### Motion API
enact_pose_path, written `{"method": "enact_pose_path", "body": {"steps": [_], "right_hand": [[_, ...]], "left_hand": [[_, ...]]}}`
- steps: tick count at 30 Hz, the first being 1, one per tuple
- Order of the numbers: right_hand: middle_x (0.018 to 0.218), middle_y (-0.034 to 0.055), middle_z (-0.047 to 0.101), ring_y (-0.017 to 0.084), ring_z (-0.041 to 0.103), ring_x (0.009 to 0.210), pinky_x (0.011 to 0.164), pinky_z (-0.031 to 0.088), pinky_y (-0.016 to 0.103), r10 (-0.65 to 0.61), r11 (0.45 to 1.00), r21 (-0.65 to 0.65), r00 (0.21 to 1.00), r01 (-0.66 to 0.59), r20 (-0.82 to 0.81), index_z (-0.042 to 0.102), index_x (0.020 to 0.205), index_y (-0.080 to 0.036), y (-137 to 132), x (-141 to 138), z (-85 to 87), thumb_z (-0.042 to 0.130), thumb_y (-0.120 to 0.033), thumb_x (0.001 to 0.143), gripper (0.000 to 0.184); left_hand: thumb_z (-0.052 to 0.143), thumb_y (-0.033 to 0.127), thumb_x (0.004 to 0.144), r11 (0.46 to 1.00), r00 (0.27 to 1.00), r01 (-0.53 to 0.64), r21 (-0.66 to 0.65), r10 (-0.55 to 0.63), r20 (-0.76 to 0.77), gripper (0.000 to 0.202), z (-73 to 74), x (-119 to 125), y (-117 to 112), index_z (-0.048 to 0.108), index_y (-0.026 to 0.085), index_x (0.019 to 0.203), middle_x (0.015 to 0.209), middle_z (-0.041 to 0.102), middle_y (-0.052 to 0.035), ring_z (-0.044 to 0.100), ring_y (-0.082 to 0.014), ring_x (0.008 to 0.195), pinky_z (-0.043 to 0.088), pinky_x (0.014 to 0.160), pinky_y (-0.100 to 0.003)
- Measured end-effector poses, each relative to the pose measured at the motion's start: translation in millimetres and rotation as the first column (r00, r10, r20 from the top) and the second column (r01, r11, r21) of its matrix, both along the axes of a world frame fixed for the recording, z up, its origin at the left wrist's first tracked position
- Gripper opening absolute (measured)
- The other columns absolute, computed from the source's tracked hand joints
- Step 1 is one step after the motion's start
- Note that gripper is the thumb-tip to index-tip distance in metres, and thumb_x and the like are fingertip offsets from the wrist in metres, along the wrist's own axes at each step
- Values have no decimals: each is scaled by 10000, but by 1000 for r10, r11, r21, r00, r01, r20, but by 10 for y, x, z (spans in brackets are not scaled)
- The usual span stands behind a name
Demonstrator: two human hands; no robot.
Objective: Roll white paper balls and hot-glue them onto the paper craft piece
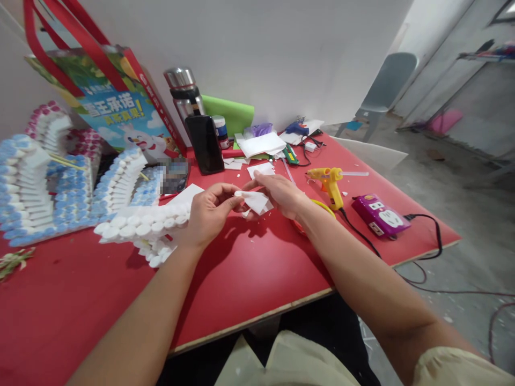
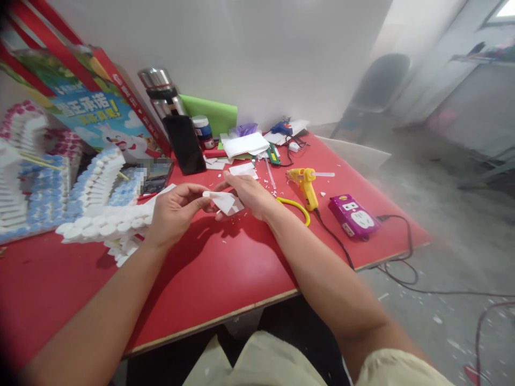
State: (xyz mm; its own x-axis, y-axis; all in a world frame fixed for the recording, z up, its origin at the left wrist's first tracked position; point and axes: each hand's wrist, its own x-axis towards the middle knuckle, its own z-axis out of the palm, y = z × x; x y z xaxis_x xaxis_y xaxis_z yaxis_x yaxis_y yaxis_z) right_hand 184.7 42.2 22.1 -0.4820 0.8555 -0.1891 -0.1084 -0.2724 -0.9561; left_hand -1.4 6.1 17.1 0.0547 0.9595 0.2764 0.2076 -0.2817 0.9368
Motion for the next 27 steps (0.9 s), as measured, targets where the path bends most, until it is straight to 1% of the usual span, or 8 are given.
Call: {"method": "enact_pose_path", "body": {"steps": [2, 5, 10, 15, 18, 20, 23, 27], "right_hand": [[725, 103, 736, 230, 712, 593, 590, 598, 372, 121, 984, -122, 990, -130, -77, 626, 997, -151, 23, 13, -22, 448, -545, 991, 432], [764, 110, 736, 214, 706, 624, 621, 613, 370, 215, 953, -182, 964, -242, -156, 624, 986, -140, 30, 14, -52, 434, -468, 1011, 379], [684, 14, 639, 147, 609, 576, 621, 620, 348, 186, 961, -163, 958, -223, -216, 635, 964, -155, -2, 9, -45, 571, -401, 968, 254], [650, -14, 548, 143, 620, 633, 623, 618, 323, 173, 985, 5, 977, -173, -121, 668, 880, -144, -43, 32, -24, 676, -441, 903, 298], [597, -49, 492, 134, 637, 620, 620, 591, 288, 175, 973, 158, 984, -167, -36, 709, 990, -146, -34, 31, -59, 684, -431, 896, 301], [609, -50, 525, 118, 636, 584, 586, 552, 253, 132, 946, 295, 991, -137, 38, 713, 1062, -152, -26, 18, -84, 667, -412, 906, 306], [663, -27, 608, 113, 648, 553, 545, 509, 232, 7, 889, 452, 988, -77, 156, 699, 1095, -158, -42, -13, -91, 633, -403, 925, 305], [667, -7, 653, 116, 644, 513, 496, 461, 218, -158, 833, 553, 953, -12, 259, 672, 927, -160, -98, -47, -48, 624, -413, 924, 257]], "left_hand": [[783, 277, 758, 1000, 1000, -16, 13, 16, -8, 173, -7, -4, 4, 727, 167, 879, 726, 714, -25, 654, -146, 600, 567, 637, -277], [779, 267, 760, 999, 999, -34, 31, 35, -35, 160, -15, -12, 7, 738, 180, 888, 771, 726, -27, 649, -141, 625, 561, 653, -267], [780, 258, 755, 998, 998, -51, 33, 52, -44, 154, -27, -14, 17, 744, 184, 885, 768, 728, -27, 649, -147, 651, 555, 648, -260], [790, 277, 754, 996, 997, -81, 21, 82, -17, 167, -51, -15, 34, 744, 178, 881, 744, 715, -22, 615, -128, 622, 538, 617, -248], [797, 295, 755, 997, 997, -75, 12, 75, 12, 179, -51, -10, 39, 742, 173, 874, 742, 710, -23, 595, -118, 609, 526, 611, -245], [807, 306, 747, 997, 996, -76, -3, 76, 39, 191, -47, -7, 43, 739, 171, 865, 738, 706, -24, 586, -116, 600, 520, 607, -249], [819, 313, 734, 997, 994, -73, -31, 75, 80, 205, -42, -6, 51, 735, 169, 853, 723, 696, -20, 574, -111, 589, 508, 602, -249], [833, 321, 716, 996, 992, -75, -51, 79, 101, 226, -44, -2, 53, 732, 166, 846, 706, 683, -14, 566, -111, 587, 497, 601, -251]]}}
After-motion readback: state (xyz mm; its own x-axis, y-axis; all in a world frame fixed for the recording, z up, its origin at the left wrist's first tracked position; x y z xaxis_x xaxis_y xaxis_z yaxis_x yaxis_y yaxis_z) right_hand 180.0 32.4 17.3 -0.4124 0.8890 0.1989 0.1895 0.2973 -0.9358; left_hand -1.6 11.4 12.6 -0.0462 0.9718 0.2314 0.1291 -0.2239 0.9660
